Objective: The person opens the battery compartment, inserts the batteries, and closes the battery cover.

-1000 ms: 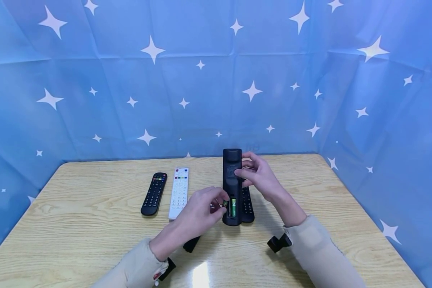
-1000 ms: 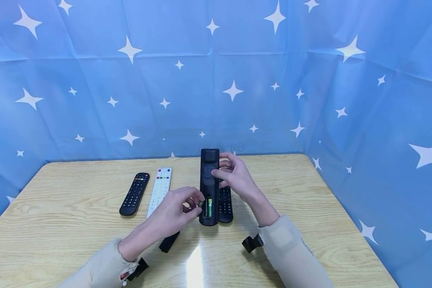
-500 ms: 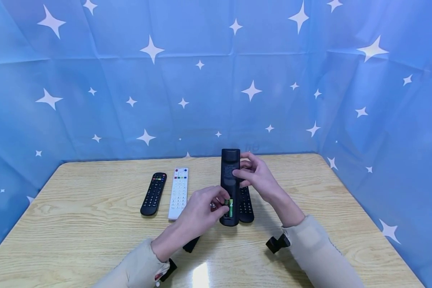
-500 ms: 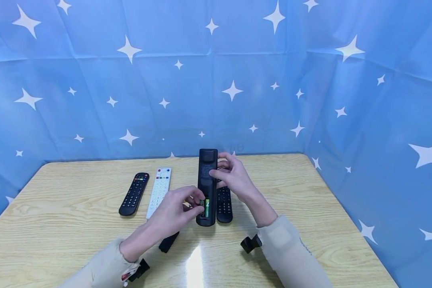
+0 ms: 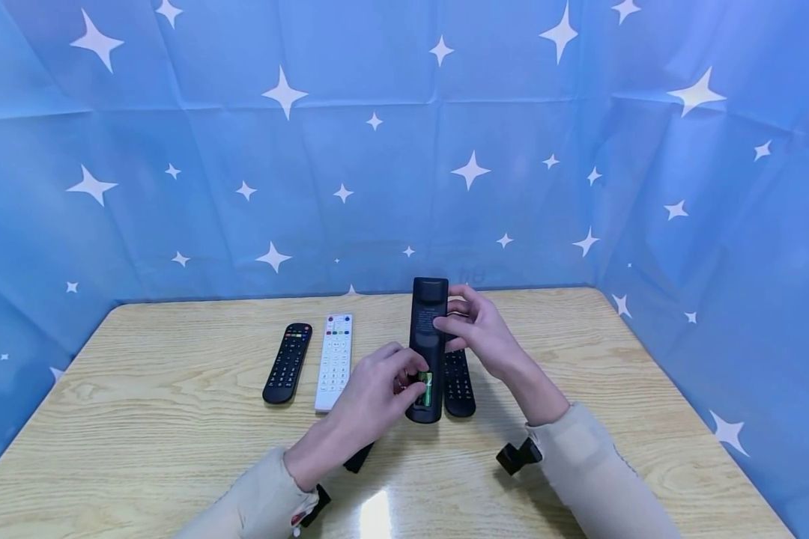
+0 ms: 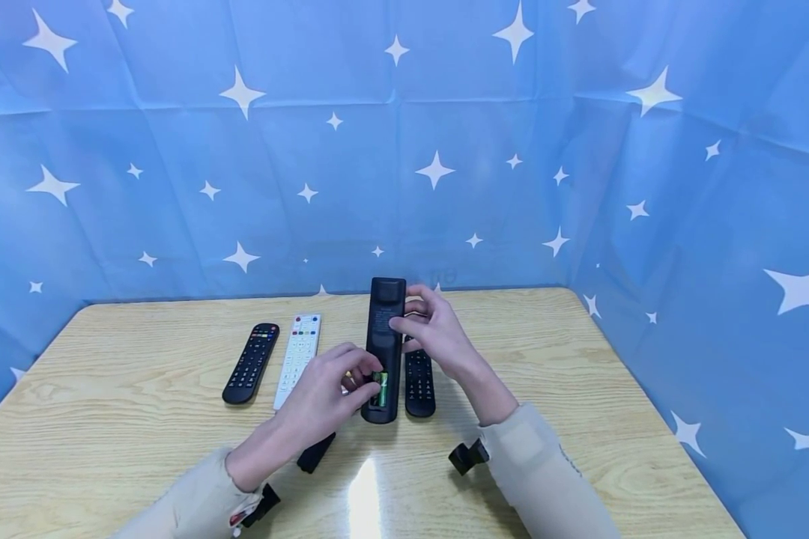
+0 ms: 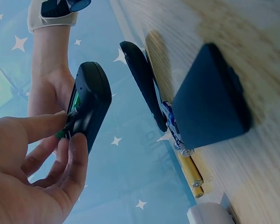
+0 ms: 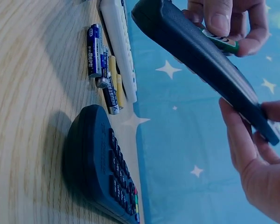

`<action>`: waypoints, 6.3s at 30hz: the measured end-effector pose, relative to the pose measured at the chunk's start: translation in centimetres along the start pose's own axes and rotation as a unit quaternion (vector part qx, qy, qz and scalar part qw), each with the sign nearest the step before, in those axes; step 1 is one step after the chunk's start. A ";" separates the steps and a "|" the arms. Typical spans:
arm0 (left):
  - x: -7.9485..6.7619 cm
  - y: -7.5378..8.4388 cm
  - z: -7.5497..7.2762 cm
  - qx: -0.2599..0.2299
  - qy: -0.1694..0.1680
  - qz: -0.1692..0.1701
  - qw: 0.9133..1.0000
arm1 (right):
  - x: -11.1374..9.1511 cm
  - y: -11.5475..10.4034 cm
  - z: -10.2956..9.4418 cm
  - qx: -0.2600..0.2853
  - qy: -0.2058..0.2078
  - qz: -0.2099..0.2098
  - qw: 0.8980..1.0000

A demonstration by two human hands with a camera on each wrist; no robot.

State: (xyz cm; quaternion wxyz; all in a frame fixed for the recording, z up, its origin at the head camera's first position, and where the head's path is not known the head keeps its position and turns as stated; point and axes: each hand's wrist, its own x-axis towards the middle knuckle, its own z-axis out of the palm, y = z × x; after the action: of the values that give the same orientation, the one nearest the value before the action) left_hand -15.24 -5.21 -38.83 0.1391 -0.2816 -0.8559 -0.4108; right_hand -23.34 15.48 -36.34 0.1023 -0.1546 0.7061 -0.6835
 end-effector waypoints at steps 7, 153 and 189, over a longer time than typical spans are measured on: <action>-0.2 -0.2 0.0 -0.011 0.016 -0.015 1.000 | 0.0 -0.1 0.1 0.012 -0.001 -0.002 1.000; -2.1 -1.0 -2.6 0.016 -0.146 -0.145 0.979 | 0.1 0.1 0.0 0.001 0.002 -0.028 1.000; -3.1 -0.7 -3.0 0.164 -0.290 -0.136 0.933 | 0.1 0.1 -0.3 -0.003 0.002 -0.012 1.000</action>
State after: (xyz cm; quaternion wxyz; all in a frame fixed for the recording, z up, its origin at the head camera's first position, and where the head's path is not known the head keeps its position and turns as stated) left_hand -13.13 -9.09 -38.86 -0.1283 -0.2425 -0.9447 -0.1798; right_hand -23.60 15.75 -36.47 0.0924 -0.1619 0.7066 -0.6826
